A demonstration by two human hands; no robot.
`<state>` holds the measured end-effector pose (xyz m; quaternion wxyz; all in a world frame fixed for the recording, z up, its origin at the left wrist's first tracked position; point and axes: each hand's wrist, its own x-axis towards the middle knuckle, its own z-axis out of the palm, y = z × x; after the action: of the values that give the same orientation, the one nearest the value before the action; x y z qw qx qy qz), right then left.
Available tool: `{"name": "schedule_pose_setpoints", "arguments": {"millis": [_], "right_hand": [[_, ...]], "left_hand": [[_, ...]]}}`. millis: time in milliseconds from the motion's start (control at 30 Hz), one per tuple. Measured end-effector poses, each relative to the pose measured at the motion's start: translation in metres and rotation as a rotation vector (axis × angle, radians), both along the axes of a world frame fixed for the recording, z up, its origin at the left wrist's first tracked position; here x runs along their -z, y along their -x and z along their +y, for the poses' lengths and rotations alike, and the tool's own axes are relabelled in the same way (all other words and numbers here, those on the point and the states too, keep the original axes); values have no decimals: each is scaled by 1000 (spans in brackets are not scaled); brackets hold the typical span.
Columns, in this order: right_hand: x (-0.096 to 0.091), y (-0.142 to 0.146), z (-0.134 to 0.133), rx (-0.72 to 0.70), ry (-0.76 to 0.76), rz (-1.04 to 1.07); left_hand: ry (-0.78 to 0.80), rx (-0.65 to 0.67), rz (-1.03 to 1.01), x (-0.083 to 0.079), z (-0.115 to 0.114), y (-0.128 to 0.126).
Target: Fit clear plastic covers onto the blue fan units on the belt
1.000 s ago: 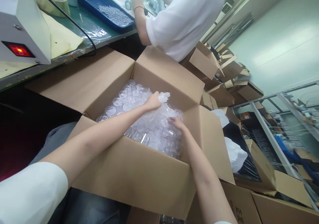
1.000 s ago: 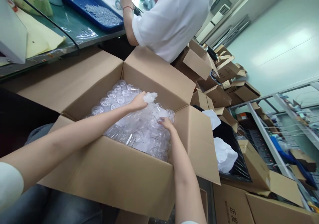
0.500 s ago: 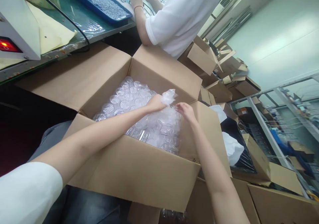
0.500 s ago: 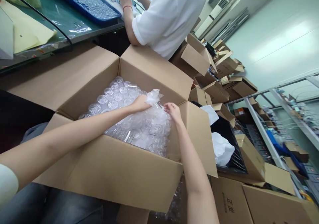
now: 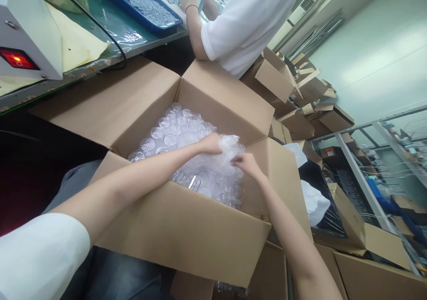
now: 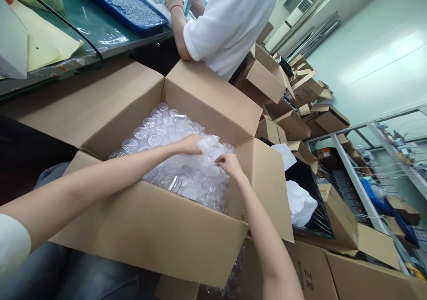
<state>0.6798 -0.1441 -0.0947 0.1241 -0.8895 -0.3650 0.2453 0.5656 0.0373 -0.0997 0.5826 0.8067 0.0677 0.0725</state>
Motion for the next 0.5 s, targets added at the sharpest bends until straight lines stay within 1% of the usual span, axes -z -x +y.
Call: {"name": "schedule_pose_setpoints", "arguments": {"millis": [100, 133, 200, 267, 333, 433, 500], "right_hand": [[-18, 3, 4, -6, -128, 7], [-21, 4, 6, -1, -156, 21], [-21, 7, 6, 19, -174, 49], [-13, 11, 2, 41, -123, 78], [2, 16, -5, 41, -5, 117], [29, 26, -16, 9, 185, 164], [42, 31, -20, -2, 253, 162]], "left_hand": [[-39, 207, -8, -9, -10, 4], [-51, 241, -9, -11, -12, 5], [-85, 228, -1, -14, -12, 6], [-127, 160, 27, -15, -9, 7], [-154, 123, 61, -15, -4, 8], [-161, 172, 97, -16, -2, 11], [-149, 231, 105, -18, -4, 12]]}}
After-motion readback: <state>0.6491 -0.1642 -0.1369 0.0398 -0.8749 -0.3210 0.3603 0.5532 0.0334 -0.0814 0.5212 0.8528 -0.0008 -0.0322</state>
